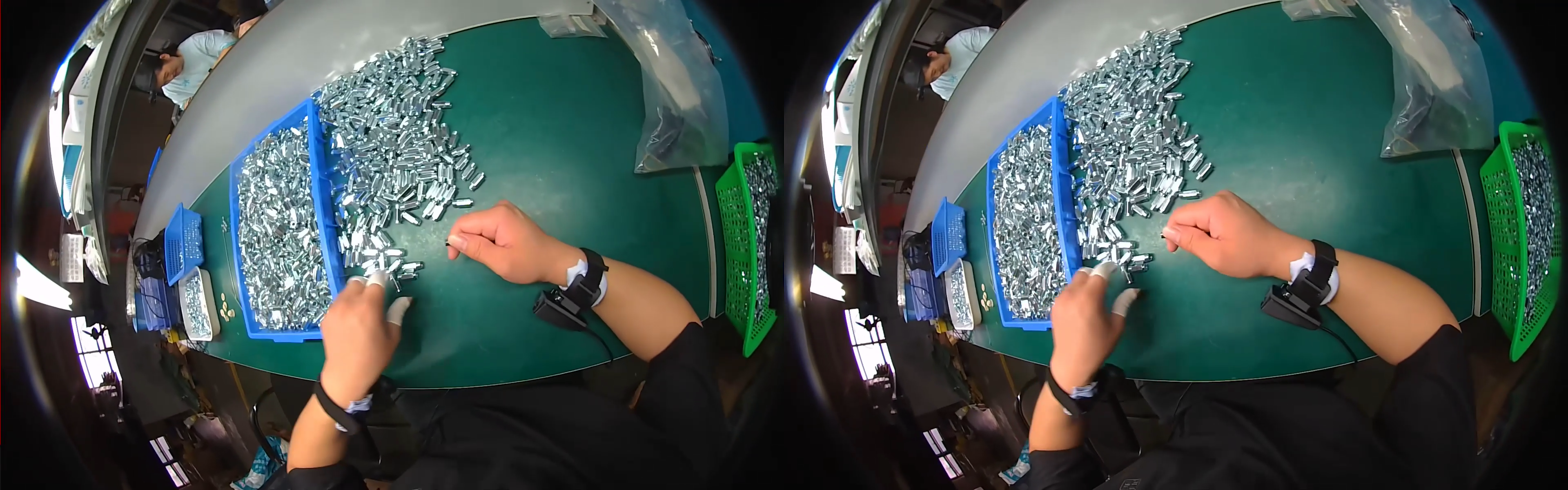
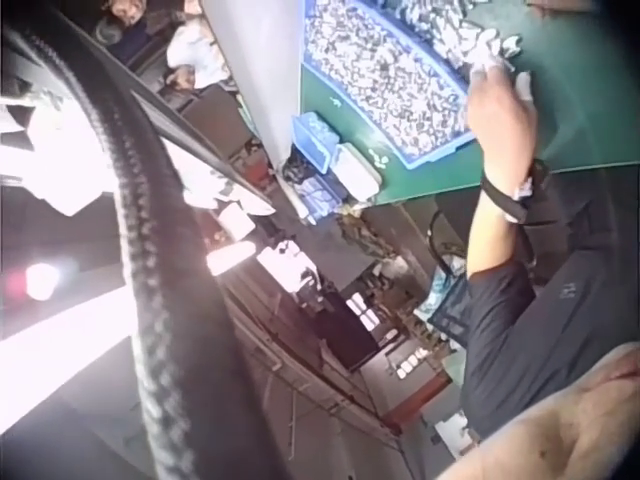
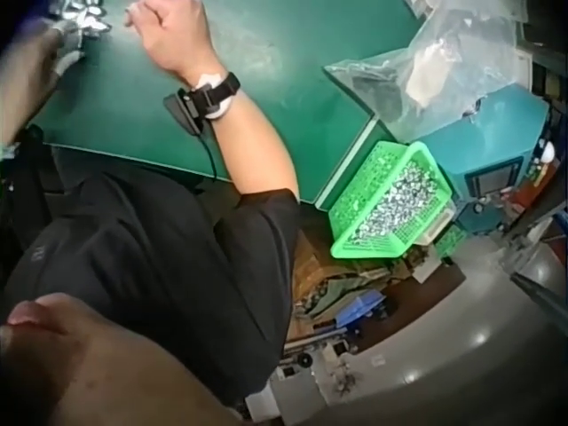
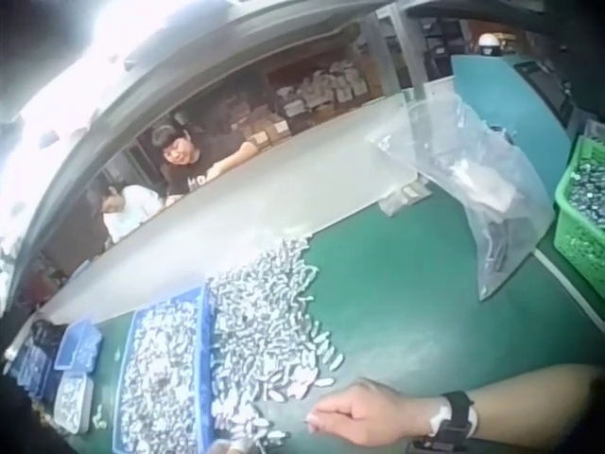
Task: The person picks up a metal component and a small black part by hand, fits the black part into the metal component, and places the assembled unit into a green basket.
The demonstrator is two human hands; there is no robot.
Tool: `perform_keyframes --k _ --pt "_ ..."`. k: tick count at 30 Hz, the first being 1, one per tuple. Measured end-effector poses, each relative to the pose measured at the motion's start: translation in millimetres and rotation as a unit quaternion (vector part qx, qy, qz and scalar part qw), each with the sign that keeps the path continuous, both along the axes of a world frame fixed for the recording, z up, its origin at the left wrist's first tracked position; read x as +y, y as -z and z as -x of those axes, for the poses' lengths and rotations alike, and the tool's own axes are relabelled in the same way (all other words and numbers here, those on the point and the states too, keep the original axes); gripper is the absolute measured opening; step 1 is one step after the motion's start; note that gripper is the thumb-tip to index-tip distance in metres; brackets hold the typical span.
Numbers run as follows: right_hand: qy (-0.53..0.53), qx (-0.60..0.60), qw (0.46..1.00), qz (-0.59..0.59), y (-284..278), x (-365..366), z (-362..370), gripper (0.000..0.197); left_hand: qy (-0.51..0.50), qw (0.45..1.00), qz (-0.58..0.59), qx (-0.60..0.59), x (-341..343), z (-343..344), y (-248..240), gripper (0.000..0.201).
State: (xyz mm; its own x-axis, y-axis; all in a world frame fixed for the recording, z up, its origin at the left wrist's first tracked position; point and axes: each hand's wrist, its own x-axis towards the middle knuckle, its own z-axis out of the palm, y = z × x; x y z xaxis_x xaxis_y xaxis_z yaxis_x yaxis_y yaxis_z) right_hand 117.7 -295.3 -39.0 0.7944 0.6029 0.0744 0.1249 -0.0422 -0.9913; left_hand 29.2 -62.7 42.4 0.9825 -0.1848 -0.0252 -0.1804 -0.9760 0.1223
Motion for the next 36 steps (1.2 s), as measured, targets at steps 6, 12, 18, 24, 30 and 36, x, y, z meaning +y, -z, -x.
perform_keyframes --k 6,12,18,24,30,36 --pt "0.011 -0.017 1.000 -0.015 2 1 5 0.023 -0.010 0.998 0.055 -0.027 -1 -18 49 0.032" --pt "0.012 -0.011 1.000 -0.001 5 -2 3 0.023 0.003 0.997 0.068 -0.033 -9 -32 43 0.026" --pt "0.014 -0.025 1.000 -0.005 -3 1 -2 0.023 -0.104 0.872 0.478 0.036 -14 -42 21 0.013" --pt "0.025 -0.048 0.999 0.000 2 -3 7 0.023 -0.121 0.724 0.673 0.088 -12 -53 56 0.015" --pt "0.001 -0.013 1.000 0.026 -9 1 5 0.021 -0.078 0.732 0.665 0.130 -19 -45 63 0.014" --pt "0.028 -0.034 0.999 0.011 -3 3 5 0.017 -0.026 0.753 0.643 0.138 -24 -42 64 0.011"
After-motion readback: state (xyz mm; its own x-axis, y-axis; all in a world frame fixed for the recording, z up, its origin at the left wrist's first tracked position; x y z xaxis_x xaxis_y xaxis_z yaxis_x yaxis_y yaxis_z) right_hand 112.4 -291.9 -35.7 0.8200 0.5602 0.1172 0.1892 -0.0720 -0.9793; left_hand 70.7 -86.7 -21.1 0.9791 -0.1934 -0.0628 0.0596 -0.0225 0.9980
